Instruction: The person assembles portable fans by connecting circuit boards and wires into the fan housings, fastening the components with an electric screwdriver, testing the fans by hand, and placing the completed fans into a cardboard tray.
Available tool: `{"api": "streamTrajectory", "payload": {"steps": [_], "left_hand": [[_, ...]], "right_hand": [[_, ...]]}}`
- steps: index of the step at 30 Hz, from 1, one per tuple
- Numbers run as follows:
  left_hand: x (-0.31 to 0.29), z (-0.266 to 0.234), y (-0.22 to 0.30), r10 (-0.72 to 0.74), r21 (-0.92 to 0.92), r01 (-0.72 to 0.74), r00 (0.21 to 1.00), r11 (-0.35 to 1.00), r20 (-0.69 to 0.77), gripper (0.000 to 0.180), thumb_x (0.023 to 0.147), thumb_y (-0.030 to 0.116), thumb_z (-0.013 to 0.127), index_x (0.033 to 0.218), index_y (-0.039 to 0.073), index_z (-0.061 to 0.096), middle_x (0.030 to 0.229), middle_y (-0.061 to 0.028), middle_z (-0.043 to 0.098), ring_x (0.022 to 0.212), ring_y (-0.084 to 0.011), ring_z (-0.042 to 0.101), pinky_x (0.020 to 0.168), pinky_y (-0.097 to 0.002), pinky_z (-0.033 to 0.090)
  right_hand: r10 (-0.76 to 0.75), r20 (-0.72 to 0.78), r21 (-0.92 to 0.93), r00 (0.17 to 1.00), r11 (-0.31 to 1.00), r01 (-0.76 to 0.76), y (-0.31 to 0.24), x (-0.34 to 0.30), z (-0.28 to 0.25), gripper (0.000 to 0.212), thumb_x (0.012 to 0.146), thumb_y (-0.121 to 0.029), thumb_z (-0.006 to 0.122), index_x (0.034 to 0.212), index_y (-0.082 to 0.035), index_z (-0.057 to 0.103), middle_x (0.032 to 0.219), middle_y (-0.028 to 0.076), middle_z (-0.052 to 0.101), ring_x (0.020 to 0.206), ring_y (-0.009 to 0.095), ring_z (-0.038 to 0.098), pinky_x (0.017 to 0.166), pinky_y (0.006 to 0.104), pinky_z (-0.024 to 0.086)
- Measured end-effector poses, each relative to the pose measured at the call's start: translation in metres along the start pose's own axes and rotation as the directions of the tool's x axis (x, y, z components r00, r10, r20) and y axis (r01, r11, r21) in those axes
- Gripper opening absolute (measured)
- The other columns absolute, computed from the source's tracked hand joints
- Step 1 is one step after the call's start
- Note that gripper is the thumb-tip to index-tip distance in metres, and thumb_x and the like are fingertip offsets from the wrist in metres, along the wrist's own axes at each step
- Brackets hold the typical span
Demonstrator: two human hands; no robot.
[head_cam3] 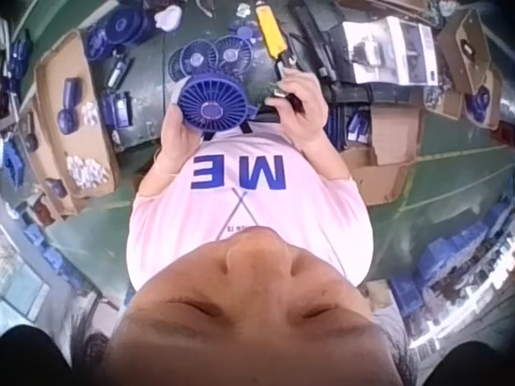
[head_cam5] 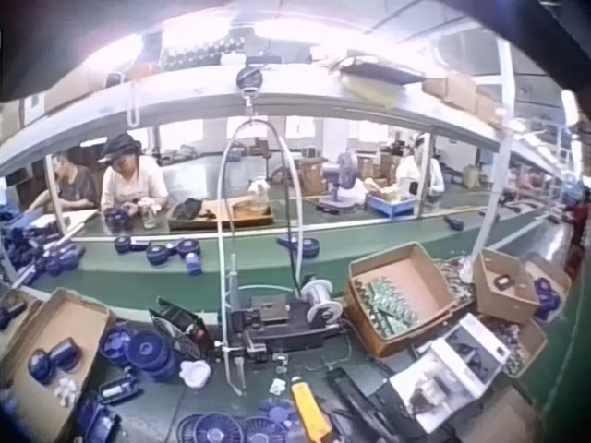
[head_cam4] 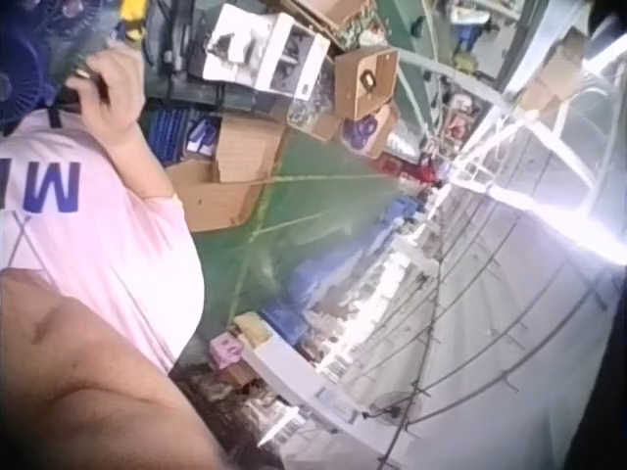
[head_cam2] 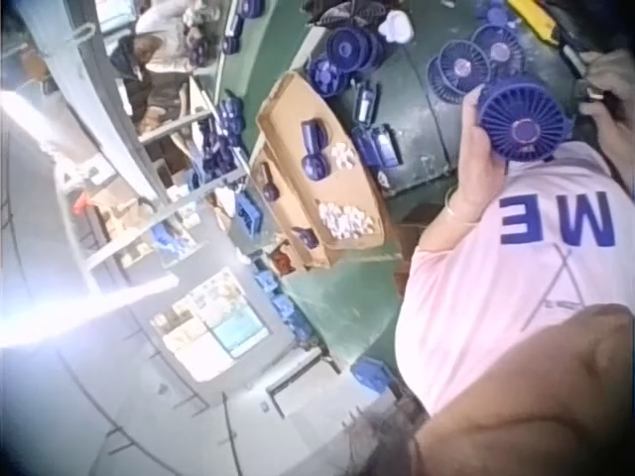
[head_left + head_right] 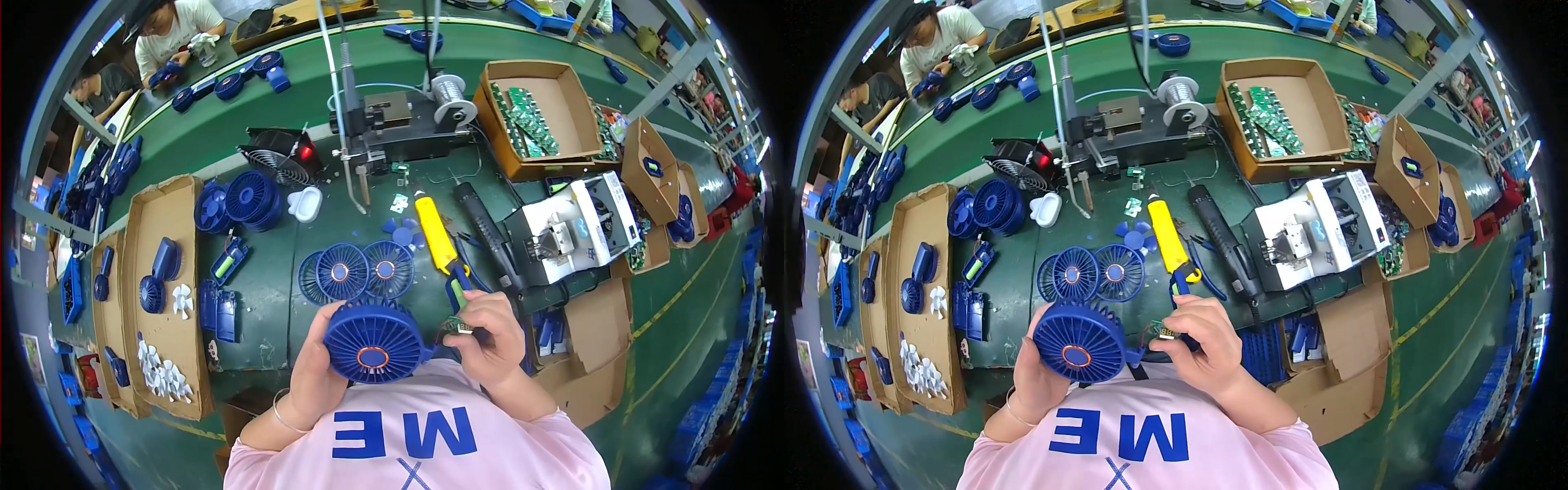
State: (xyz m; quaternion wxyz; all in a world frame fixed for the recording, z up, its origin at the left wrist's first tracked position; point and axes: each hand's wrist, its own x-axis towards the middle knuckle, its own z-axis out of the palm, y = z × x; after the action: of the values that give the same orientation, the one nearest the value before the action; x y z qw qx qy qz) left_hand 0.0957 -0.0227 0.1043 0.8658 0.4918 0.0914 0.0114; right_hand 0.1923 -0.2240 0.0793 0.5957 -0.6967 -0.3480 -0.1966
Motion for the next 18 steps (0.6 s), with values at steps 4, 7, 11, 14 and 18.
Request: {"api": "streamTrajectory", "payload": {"steps": [4,7,11,14,18], "left_hand": [[0.009,0.013,-0.003,-0.051,-0.001,0.051,0.995,0.999,0.084,0.074,0.085,0.055,0.055,0.131,0.001,0.033,0.123,-0.015,0.052,0.114,-0.0258,0.053,0.099,-0.0394,0.042],[0.018,0.03,-0.005,-0.167,0.072,0.158,0.977,0.985,0.136,0.076,0.083,0.046,0.064,0.134,0.0,0.031,0.123,-0.0144,0.052,0.114,-0.026,0.053,0.098,-0.039,0.042],[0.033,0.023,-0.019,-0.494,0.318,0.386,0.761,0.866,0.42,0.055,0.091,0.031,0.058,0.132,0.0,0.036,0.129,-0.0172,0.049,0.118,-0.0258,0.049,0.101,-0.0374,0.036],[0.034,0.029,-0.023,-0.514,0.381,0.354,0.687,0.854,0.514,0.044,0.094,0.021,0.054,0.129,0.0,0.039,0.132,-0.0178,0.048,0.12,-0.0264,0.049,0.101,-0.0364,0.037],[0.036,0.033,-0.028,-0.496,0.395,0.338,0.759,0.854,0.422,0.04,0.092,0.02,0.055,0.124,-0.002,0.043,0.126,-0.0199,0.052,0.114,-0.0262,0.054,0.098,-0.0366,0.042]], "right_hand": [[0.053,-0.04,0.028,0.998,0.998,-0.052,-0.003,-0.004,-0.027,0.032,0.067,-0.005,0.078,0.093,0.001,0.061,0.086,0.012,0.066,0.08,0.027,0.064,0.083,0.0422,0.051],[0.191,0.093,0.189,0.977,0.96,-0.206,-0.01,-0.004,-0.071,0.034,0.068,-0.003,0.077,0.098,0.003,0.062,0.09,0.014,0.068,0.087,0.027,0.066,0.086,0.0393,0.051],[0.332,0.277,0.24,0.902,0.885,-0.4,-0.036,0.0,-0.151,0.033,0.068,-0.007,0.079,0.097,0.004,0.066,0.089,0.013,0.067,0.08,0.024,0.066,0.072,0.0296,0.05],[0.527,0.344,-0.175,0.777,0.849,-0.499,-0.074,0.01,-0.206,0.025,0.073,-0.007,0.076,0.094,0.003,0.066,0.084,0.011,0.067,0.075,0.016,0.064,0.068,0.027,0.05],[0.914,-0.073,-0.424,0.399,0.334,-0.842,-0.09,0.027,-0.265,0.021,0.076,-0.01,0.072,0.092,0.001,0.067,0.08,0.007,0.069,0.072,0.01,0.063,0.064,0.0266,0.051]]}}
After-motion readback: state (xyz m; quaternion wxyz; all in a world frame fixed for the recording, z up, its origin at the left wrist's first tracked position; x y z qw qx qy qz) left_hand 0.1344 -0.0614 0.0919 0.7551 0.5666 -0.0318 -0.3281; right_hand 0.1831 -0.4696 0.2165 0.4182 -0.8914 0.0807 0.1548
